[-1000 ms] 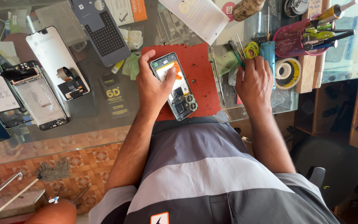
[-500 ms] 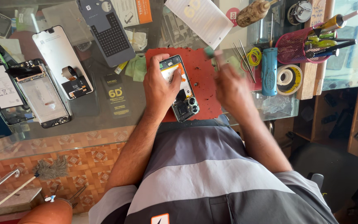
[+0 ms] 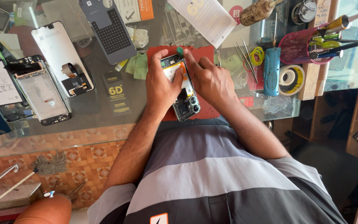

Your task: The person cleans the internal components of a disassembled smartphone using a brush and a small tool. They then use a heat gun on a separate phone back cover and continue cleaning the phone's interior.

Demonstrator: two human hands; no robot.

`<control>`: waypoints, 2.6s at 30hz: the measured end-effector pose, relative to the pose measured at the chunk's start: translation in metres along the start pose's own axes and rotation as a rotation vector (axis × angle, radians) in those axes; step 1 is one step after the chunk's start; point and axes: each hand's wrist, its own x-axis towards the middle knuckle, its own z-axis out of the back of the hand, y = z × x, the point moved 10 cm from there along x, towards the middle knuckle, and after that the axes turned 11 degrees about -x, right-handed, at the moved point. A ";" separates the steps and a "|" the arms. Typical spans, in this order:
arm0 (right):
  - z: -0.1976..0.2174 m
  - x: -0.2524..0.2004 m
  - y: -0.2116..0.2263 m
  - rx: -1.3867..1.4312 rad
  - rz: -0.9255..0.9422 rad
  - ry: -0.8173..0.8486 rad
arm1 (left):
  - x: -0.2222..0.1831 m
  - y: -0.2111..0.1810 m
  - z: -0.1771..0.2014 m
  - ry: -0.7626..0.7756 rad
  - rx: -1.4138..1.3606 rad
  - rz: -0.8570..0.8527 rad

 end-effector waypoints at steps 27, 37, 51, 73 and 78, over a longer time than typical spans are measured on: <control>-0.002 0.004 0.016 -0.111 0.377 -0.064 | 0.003 0.002 -0.002 0.070 0.150 -0.117; -0.011 -0.020 -0.014 0.005 0.135 0.030 | 0.000 -0.002 -0.006 0.063 0.122 -0.134; -0.010 -0.058 0.009 0.077 -0.146 0.056 | 0.001 -0.004 -0.010 0.065 0.078 -0.143; -0.012 -0.113 0.025 0.026 -0.190 0.089 | -0.005 -0.006 -0.007 0.077 0.087 -0.218; -0.008 -0.146 0.026 0.091 -0.243 0.181 | 0.001 -0.002 -0.009 0.090 0.012 -0.141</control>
